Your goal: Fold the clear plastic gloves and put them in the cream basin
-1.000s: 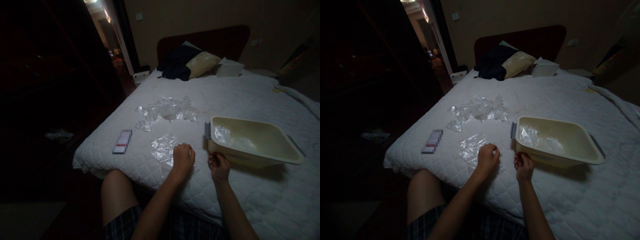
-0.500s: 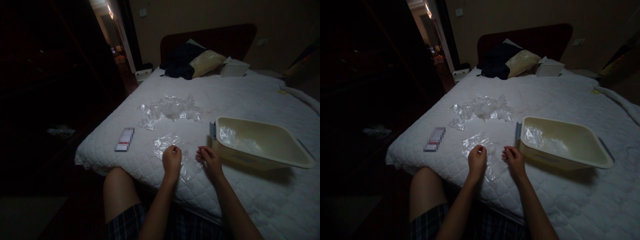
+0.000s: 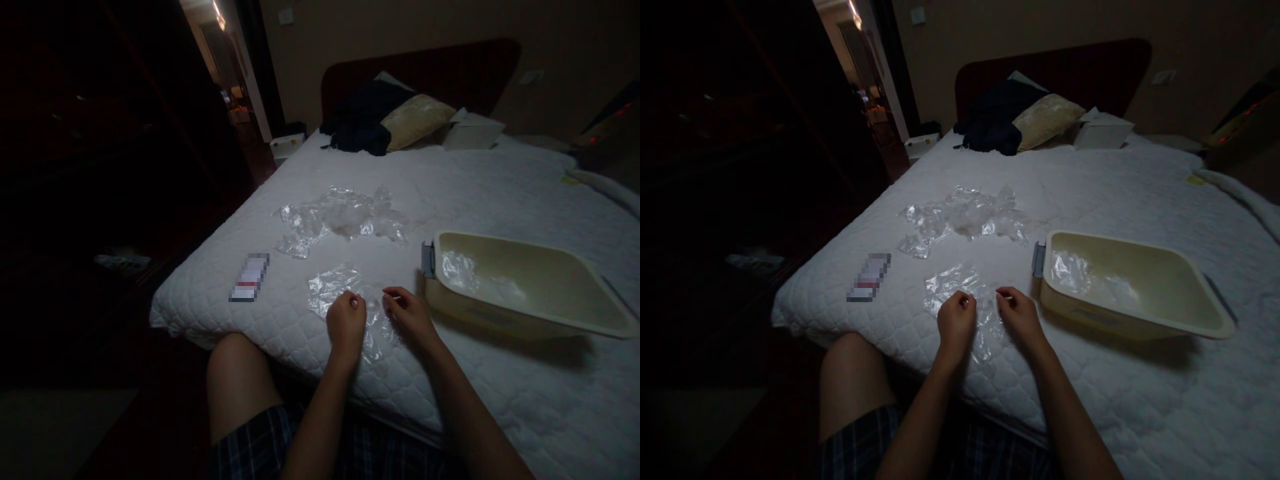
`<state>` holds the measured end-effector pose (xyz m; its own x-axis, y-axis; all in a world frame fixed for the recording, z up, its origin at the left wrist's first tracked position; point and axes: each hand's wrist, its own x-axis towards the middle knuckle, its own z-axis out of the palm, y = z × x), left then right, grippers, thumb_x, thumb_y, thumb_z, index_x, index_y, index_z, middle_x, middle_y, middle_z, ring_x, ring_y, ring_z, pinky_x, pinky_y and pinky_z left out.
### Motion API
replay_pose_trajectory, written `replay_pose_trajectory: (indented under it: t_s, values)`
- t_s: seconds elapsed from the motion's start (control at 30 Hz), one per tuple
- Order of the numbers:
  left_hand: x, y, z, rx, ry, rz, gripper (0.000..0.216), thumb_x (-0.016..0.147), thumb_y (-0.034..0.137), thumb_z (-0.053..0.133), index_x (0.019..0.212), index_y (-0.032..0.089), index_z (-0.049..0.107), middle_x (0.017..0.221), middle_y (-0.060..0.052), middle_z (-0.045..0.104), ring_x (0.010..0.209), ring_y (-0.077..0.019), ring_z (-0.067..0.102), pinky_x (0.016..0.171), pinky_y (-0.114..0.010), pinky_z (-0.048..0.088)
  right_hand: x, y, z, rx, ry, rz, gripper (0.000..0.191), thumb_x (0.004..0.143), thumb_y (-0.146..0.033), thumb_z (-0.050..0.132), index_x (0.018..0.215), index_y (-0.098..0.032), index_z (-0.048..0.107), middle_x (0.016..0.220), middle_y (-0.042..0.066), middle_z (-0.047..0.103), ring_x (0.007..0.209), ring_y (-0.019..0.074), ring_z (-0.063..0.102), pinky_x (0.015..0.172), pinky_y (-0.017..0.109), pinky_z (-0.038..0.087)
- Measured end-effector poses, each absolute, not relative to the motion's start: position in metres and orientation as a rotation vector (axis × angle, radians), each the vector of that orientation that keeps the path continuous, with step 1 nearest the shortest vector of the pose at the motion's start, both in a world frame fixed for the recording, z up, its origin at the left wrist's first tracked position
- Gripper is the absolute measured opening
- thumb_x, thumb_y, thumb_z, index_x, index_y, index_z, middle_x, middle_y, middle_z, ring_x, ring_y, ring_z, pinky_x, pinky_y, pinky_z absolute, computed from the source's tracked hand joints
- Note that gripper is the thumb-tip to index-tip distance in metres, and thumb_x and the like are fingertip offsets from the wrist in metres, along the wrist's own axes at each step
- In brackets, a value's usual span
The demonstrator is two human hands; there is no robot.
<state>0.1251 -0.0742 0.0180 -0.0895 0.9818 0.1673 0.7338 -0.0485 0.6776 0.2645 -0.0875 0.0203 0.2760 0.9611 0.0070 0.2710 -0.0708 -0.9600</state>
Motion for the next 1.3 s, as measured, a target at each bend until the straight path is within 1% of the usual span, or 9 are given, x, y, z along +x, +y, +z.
replay_pose_trajectory:
  t_s: [0.13, 0.2, 0.47, 0.6, 0.7, 0.87, 1.07, 1.17, 1.3]
  values:
    - [0.125, -0.075, 0.018, 1.872, 1.888, 0.86, 0.027, 0.083, 0.031, 0.037, 0.07, 0.019, 0.057, 0.068, -0.003, 0.061, 0.059, -0.0134, 0.051, 0.053, -0.024, 0.026, 0.259, -0.08, 0.018, -1.416, -0.95, 1.146, 0.032, 0.067, -0.041, 0.06, 0.088, -0.017, 0.058, 0.083, 0.007, 0.064, 0.067, 0.0172, 0.062, 0.047, 0.022, 0.044]
    - [0.124, -0.074, 0.018, 1.902, 1.911, 0.822, 0.029, 0.084, 0.031, 0.036, 0.071, 0.018, 0.058, 0.068, -0.004, 0.061, 0.059, -0.0139, 0.051, 0.054, -0.025, 0.026, 0.259, -0.076, 0.012, -1.403, -0.89, 1.228, 0.031, 0.066, -0.039, 0.061, 0.088, -0.017, 0.058, 0.085, 0.008, 0.064, 0.071, 0.018, 0.062, 0.047, 0.022, 0.045]
    - [0.121, -0.074, 0.017, 2.08, 2.042, 0.656, 0.028, 0.084, 0.027, 0.035, 0.075, 0.016, 0.059, 0.07, -0.007, 0.06, 0.065, -0.0183, 0.054, 0.059, -0.028, 0.028, 0.265, -0.076, -0.001, -1.375, -0.865, 1.307, 0.027, 0.068, -0.035, 0.061, 0.089, -0.017, 0.059, 0.088, 0.008, 0.064, 0.072, 0.0171, 0.063, 0.048, 0.021, 0.047]
    - [0.122, -0.073, 0.018, 2.149, 2.098, 0.617, 0.02, 0.081, 0.02, 0.039, 0.087, 0.015, 0.057, 0.082, -0.008, 0.059, 0.074, -0.0201, 0.055, 0.063, -0.029, 0.031, 0.268, -0.078, -0.001, -1.34, -0.821, 1.336, 0.027, 0.069, -0.033, 0.062, 0.089, -0.017, 0.059, 0.093, 0.009, 0.064, 0.073, 0.0166, 0.063, 0.049, 0.021, 0.047]
    - [0.122, -0.072, 0.018, 2.151, 2.127, 0.603, 0.02, 0.079, 0.018, 0.041, 0.093, 0.016, 0.056, 0.087, -0.008, 0.057, 0.074, -0.0205, 0.055, 0.063, -0.029, 0.032, 0.269, -0.079, -0.001, -1.338, -0.806, 1.362, 0.026, 0.07, -0.033, 0.061, 0.09, -0.017, 0.059, 0.096, 0.01, 0.064, 0.071, 0.0162, 0.063, 0.049, 0.022, 0.048]
    - [0.119, -0.072, 0.017, 2.125, 2.06, 0.642, 0.023, 0.083, 0.023, 0.036, 0.087, 0.017, 0.058, 0.084, -0.008, 0.058, 0.073, -0.0199, 0.055, 0.064, -0.029, 0.034, 0.269, -0.079, -0.003, -1.341, -0.831, 1.355, 0.027, 0.07, -0.034, 0.062, 0.091, -0.017, 0.059, 0.096, 0.01, 0.064, 0.071, 0.0163, 0.063, 0.052, 0.023, 0.049]
    - [0.1, -0.068, 0.025, 1.959, 1.931, 0.909, 0.029, 0.086, 0.03, 0.032, 0.092, 0.019, 0.057, 0.082, -0.005, 0.06, 0.072, -0.0155, 0.055, 0.064, -0.025, 0.035, 0.268, -0.083, -0.003, -1.32, -0.823, 1.324, 0.028, 0.068, -0.035, 0.063, 0.09, -0.017, 0.059, 0.093, 0.008, 0.064, 0.07, 0.0158, 0.063, 0.052, 0.022, 0.048]
    - [0.072, -0.058, 0.026, 1.869, 1.973, 0.984, 0.028, 0.085, 0.031, 0.033, 0.082, 0.019, 0.058, 0.076, -0.004, 0.06, 0.067, -0.0142, 0.053, 0.061, -0.024, 0.034, 0.271, -0.082, -0.003, -1.322, -0.816, 1.256, 0.03, 0.065, -0.037, 0.065, 0.087, -0.017, 0.06, 0.09, 0.008, 0.064, 0.068, 0.0153, 0.061, 0.05, 0.023, 0.047]
    - [0.026, -0.038, 0.016, 1.754, 2.088, 0.938, 0.025, 0.08, 0.031, 0.039, 0.071, 0.017, 0.058, 0.072, -0.005, 0.06, 0.067, -0.016, 0.053, 0.061, -0.025, 0.034, 0.278, -0.065, -0.001, -1.41, -0.845, 1.094, 0.032, 0.063, -0.039, 0.066, 0.085, -0.017, 0.061, 0.08, 0.006, 0.063, 0.062, 0.0142, 0.058, 0.045, 0.022, 0.044]
